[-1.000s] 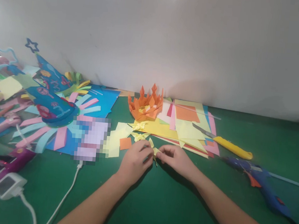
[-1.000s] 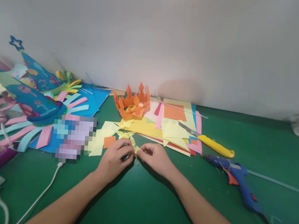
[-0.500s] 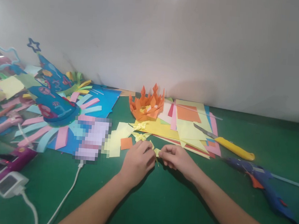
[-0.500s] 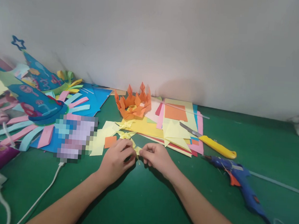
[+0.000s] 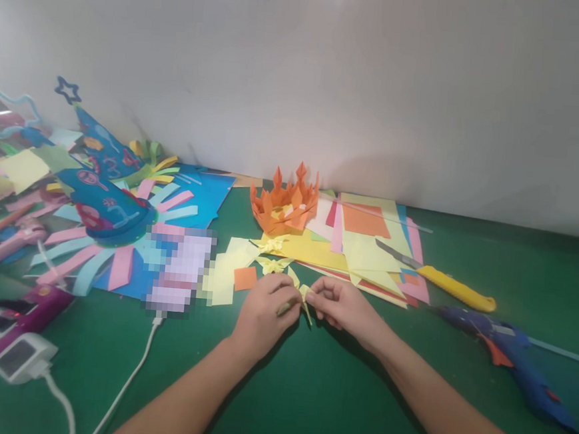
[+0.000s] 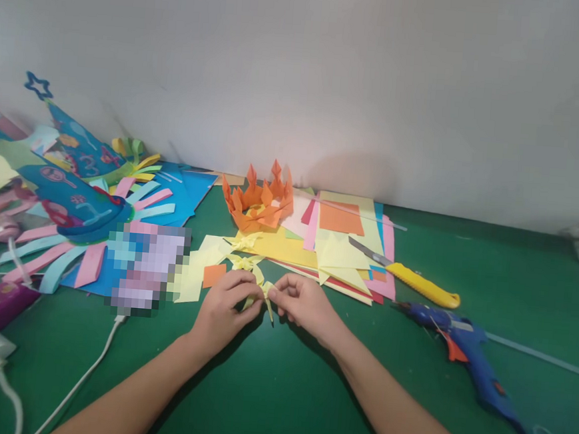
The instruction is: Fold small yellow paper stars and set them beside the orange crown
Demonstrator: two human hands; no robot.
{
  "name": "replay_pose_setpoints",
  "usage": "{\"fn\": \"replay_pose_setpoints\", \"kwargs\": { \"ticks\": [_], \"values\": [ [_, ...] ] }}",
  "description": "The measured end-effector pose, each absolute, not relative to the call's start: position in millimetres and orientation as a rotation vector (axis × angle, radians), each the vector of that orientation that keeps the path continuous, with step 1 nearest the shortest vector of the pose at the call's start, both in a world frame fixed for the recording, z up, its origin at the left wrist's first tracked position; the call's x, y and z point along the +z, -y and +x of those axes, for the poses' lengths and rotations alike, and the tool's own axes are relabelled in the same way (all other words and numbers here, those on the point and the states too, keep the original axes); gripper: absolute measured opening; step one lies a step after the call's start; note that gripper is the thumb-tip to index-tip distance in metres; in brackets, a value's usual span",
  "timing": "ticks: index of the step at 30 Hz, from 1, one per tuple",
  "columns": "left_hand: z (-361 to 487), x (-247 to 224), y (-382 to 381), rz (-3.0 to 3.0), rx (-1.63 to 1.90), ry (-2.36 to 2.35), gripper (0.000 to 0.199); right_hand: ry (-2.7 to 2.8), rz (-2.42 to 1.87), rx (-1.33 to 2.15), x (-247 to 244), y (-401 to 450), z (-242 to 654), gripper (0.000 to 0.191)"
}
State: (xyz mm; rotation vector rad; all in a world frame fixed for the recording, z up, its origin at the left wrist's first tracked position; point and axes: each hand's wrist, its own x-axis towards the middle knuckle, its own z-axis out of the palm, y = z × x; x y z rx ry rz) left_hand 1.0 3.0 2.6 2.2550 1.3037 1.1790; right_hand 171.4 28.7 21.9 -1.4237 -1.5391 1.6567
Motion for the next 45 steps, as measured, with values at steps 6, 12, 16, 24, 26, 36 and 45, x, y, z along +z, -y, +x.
{"fn": "replay_pose_setpoints", "kwargs": {
  "ticks": [6,12,16,24,26,36,45],
  "values": [
    [0.0,6.9,-3.3,2.355,1.124,-1.276,0.014,1.605,-1.332,1.694,26.9,-29.5,172.8,0.032],
    [-0.9,7.3,-2.2,2.383,1.042,-1.257,0.015,1.640,-1.346,1.590,23.6,-27.8,171.2,0.033],
    [0.3,7.7,-1.2,2.337,1.000,-1.292,0.016,1.557,-1.312,1.647,21.9,-28.8,171.1,0.033],
    [0.5,9.6,-0.8,2.327,1.007,-1.245,0.016,1.503,-1.303,1.697,20.9,-31.4,175.6,0.033],
    [0.6,9.8,-0.5,2.308,1.053,-1.236,0.014,1.504,-1.299,1.695,20.0,-30.9,175.0,0.033],
    [3.0,6.4,-1.7,2.364,1.170,-1.059,0.012,1.558,-1.293,1.653,15.9,-30.0,174.1,0.031],
    [0.9,8.7,-3.6,2.394,1.161,-1.016,0.013,1.529,-1.250,1.719,19.2,-31.1,176.7,0.033]
  ]
}}
